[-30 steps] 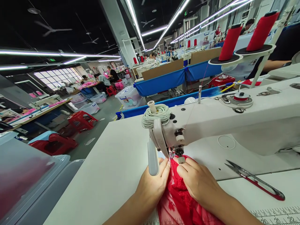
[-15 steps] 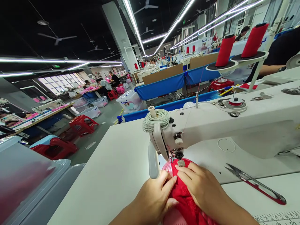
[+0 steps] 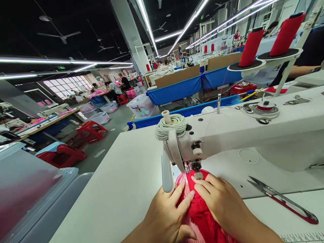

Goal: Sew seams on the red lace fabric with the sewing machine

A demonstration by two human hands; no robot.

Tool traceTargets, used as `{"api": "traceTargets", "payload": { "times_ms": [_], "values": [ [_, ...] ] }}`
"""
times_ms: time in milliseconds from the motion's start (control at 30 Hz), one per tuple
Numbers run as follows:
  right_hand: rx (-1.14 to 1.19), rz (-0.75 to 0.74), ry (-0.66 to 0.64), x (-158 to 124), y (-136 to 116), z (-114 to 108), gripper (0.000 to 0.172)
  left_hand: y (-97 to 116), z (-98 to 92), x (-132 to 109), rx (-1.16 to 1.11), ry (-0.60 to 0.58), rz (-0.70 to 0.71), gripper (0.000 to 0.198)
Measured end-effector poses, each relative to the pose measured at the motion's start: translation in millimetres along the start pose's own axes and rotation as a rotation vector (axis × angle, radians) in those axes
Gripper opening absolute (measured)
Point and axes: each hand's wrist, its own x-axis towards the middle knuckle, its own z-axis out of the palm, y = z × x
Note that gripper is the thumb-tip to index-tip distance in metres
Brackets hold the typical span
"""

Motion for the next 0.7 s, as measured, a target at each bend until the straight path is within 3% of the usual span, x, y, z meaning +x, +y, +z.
{"api": "traceTargets", "payload": {
  "times_ms": [567,700],
  "values": [
    [-0.03,0.0,-0.075,10.3,8.1,-0.2,0.03,-5.6,-3.0,6.6,0.046,-0.1,-0.023,0.079],
    [0.041,0.039,-0.112,5.9,8.3,2.3,0.032,-11.0,-9.4,13.8,-0.058,-0.189,0.082,0.081]
  ]
}}
